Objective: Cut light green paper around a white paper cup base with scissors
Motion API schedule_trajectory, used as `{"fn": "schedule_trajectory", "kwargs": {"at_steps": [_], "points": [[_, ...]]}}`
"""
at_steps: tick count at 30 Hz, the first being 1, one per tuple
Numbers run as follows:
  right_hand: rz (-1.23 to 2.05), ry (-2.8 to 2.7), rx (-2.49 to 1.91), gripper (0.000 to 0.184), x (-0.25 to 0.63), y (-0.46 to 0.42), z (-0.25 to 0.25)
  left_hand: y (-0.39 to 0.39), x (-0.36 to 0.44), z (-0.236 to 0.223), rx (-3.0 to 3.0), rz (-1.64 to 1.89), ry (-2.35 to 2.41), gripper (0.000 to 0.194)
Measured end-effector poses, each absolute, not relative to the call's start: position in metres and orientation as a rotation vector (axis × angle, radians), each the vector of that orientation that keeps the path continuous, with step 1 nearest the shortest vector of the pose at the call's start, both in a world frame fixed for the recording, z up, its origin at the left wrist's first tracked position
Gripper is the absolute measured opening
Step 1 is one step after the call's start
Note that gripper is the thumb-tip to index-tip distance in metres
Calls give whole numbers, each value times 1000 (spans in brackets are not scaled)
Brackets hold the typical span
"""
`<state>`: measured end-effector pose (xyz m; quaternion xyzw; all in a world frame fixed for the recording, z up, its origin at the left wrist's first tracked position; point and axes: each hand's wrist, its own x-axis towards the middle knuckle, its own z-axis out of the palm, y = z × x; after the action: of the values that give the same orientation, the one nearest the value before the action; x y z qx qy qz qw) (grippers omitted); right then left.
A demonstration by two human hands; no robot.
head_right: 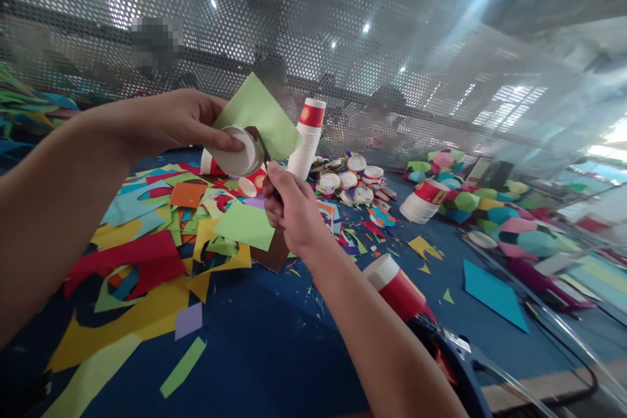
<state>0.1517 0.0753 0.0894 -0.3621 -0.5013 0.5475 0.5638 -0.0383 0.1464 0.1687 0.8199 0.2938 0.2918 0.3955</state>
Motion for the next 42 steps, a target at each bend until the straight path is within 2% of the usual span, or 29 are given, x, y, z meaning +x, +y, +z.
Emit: {"fn": "schedule_trajectory", "kwargs": {"at_steps": [24,31,42], "points": [[1215,-1189,-871,64,150,76,88,145,-40,170,2062,765,771,30],[1220,-1171,-856,66,150,76,88,149,-41,169,2081,748,846,47],[1210,-1144,-857,67,149,77,87,146,-39,170,2052,738,759,41]]}}
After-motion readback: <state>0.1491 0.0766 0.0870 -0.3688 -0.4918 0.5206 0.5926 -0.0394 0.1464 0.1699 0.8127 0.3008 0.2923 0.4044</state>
